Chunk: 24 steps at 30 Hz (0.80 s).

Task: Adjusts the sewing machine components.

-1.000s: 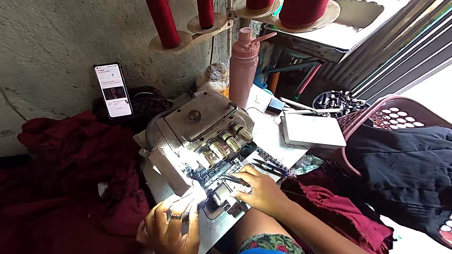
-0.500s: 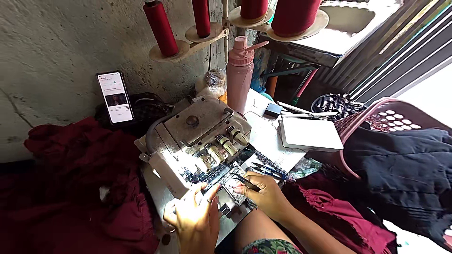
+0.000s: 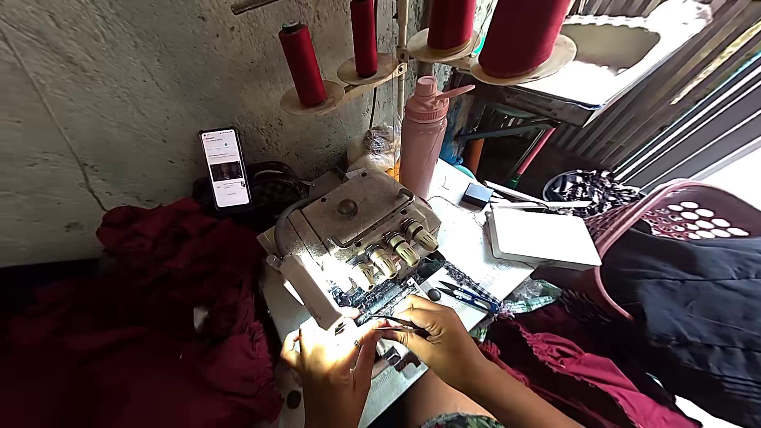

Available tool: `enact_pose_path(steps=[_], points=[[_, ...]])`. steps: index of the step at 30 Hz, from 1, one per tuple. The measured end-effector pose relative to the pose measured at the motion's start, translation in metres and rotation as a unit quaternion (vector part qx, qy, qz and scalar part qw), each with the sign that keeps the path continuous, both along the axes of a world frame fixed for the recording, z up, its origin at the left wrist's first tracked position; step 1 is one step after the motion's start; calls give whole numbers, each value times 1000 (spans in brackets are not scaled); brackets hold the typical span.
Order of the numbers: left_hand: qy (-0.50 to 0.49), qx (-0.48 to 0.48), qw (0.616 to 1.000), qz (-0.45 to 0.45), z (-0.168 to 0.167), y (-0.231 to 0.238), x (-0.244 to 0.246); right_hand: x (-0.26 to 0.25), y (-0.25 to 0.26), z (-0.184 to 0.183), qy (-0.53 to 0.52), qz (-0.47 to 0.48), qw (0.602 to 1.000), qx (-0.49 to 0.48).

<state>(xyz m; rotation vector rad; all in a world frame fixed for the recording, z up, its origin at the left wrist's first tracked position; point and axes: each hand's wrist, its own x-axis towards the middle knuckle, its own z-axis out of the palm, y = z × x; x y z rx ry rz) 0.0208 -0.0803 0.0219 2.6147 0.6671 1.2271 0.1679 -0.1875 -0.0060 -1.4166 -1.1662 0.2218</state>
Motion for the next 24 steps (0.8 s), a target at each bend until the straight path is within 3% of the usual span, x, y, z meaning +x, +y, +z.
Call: enact_pose_path(steps=[10,13,16,18,21,24], points=[[-9,69,997,26,-5,6,-8,-4,9,1,2,27,1000,0],[-18,48,998,29,-8,4,-8,-6,9,11,130,102,986,-36],[-25,40,998,40,-11,3,-7,-8,11,14,277,195,938,-66],[-15,46,997,55,-11,3,-6,-10,15,6,246,160,955,-44],[-7,44,997,69,-9,5,-5,-13,20,-3,104,45,993,-10],[-3,23,997,78,-8,7,-5,-14,22,-5,18,-5,1000,6]])
